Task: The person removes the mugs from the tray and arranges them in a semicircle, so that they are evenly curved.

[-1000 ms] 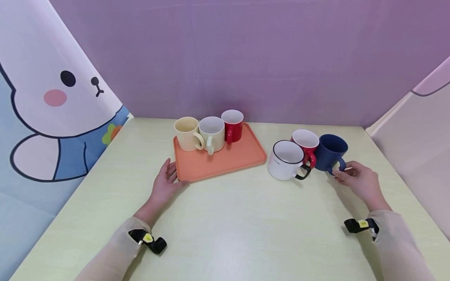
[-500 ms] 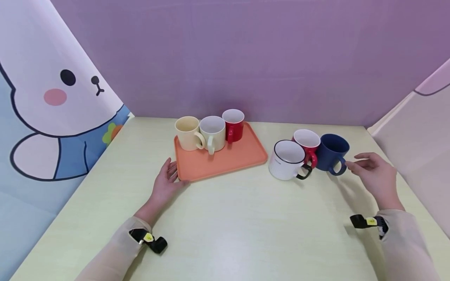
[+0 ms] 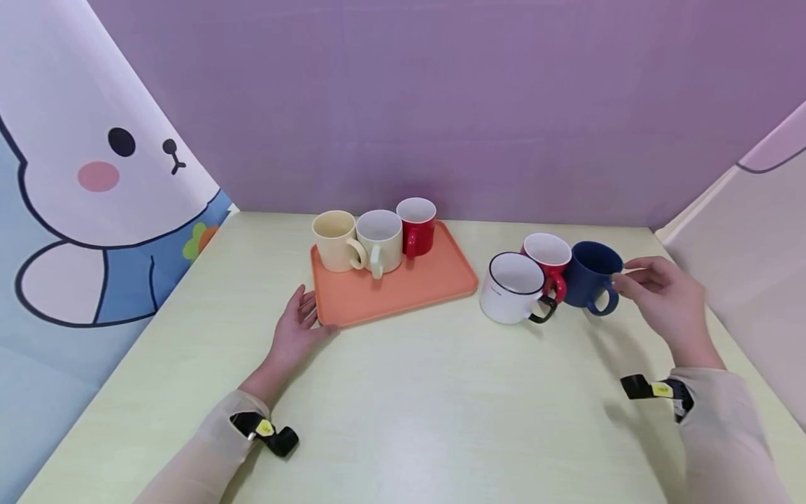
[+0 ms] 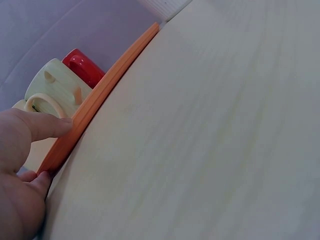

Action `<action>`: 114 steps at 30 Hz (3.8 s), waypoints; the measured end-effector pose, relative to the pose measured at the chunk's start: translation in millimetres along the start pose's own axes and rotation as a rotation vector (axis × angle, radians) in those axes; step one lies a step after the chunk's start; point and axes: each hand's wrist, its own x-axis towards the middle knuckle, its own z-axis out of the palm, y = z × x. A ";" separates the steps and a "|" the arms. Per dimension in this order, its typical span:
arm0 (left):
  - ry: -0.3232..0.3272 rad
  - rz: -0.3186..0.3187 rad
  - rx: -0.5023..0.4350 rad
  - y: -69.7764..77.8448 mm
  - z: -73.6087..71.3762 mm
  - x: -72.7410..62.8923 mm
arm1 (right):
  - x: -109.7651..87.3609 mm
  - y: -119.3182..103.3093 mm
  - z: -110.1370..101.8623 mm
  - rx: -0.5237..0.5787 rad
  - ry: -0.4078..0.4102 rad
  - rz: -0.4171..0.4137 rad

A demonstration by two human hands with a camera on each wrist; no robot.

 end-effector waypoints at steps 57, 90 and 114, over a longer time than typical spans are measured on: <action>0.001 0.013 0.020 -0.5 0.0 2.4 | 4.9 -115.0 213.9 0.169 -0.387 -0.251; 0.003 -0.008 0.031 -0.2 -1.1 2.2 | -24.1 -153.3 323.2 0.214 -0.549 -0.150; 0.004 -0.006 0.049 1.0 -0.1 0.1 | -36.9 -160.8 357.4 0.338 -0.438 -0.101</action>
